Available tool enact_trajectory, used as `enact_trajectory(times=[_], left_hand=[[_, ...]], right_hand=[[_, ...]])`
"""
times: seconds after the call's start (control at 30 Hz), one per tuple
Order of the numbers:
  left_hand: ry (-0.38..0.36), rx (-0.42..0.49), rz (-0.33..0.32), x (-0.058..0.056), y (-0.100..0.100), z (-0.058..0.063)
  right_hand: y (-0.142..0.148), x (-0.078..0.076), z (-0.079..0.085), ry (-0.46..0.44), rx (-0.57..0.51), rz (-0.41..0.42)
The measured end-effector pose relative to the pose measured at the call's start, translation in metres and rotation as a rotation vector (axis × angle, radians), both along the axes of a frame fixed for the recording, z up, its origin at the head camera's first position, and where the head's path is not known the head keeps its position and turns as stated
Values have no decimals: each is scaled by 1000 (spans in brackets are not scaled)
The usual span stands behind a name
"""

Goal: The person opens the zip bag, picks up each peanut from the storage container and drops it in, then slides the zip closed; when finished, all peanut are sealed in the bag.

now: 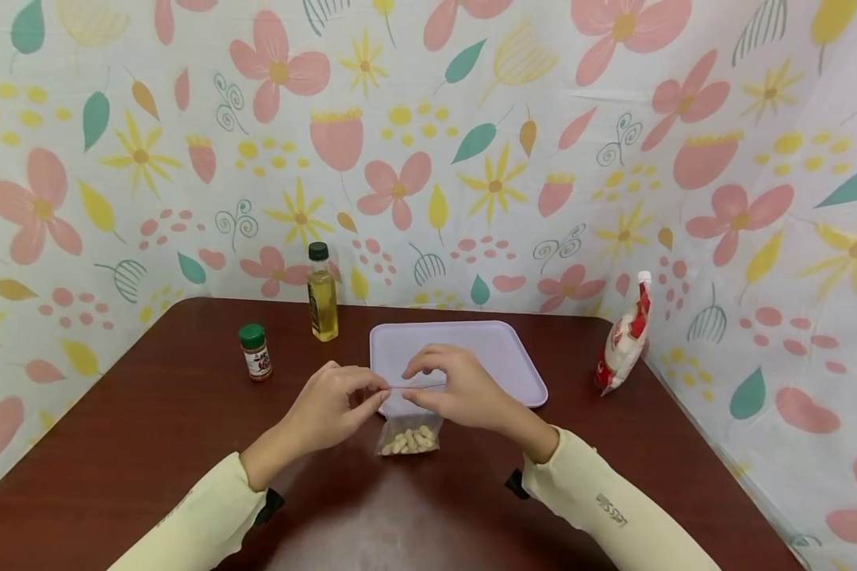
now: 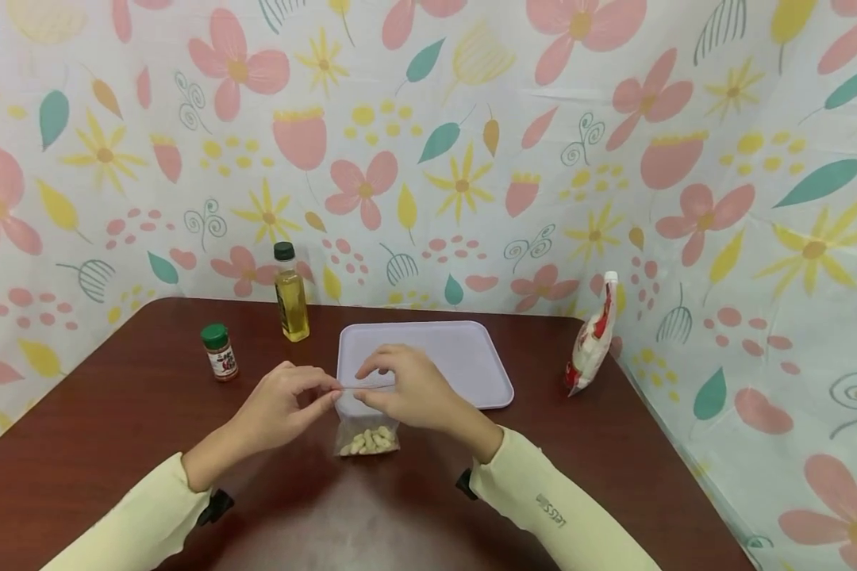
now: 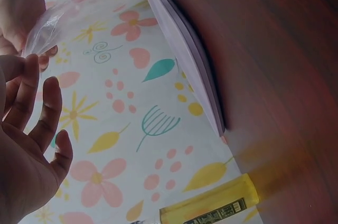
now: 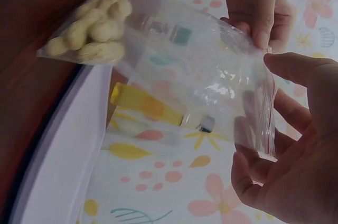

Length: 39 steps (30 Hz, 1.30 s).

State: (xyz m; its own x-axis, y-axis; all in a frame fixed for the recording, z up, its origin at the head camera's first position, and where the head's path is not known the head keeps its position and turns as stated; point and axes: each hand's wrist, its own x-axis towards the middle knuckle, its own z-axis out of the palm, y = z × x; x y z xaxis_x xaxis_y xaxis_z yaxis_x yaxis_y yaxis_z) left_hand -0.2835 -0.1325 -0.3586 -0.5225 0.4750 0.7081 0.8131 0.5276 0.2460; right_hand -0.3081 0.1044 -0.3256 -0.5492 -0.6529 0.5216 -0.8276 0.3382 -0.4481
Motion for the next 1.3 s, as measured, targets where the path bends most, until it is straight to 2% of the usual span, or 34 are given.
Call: enact_trajectory(times=[0.17, 0.33, 0.6, 0.77, 0.93, 1.13, 1.3], left_hand=[[-19, 4, 5, 4, 1, 0], [-25, 5, -3, 3, 3, 1], [-15, 19, -8, -2, 7, 1], [-13, 7, 8, 1, 9, 0], [1, -7, 27, 3, 8, -2], [36, -5, 18, 3, 9, -2], [90, -13, 38, 0, 13, 0]], right_hand=[[-8, 2, 5, -15, 65, 23], [-9, 3, 7, -31, 112, 36], [-9, 1, 4, -76, 95, 45], [-10, 3, 2, -95, 95, 66], [-12, 5, 1, -76, 98, 67], [-13, 7, 0, -54, 121, 37], [-9, 9, 2, -41, 155, -28]])
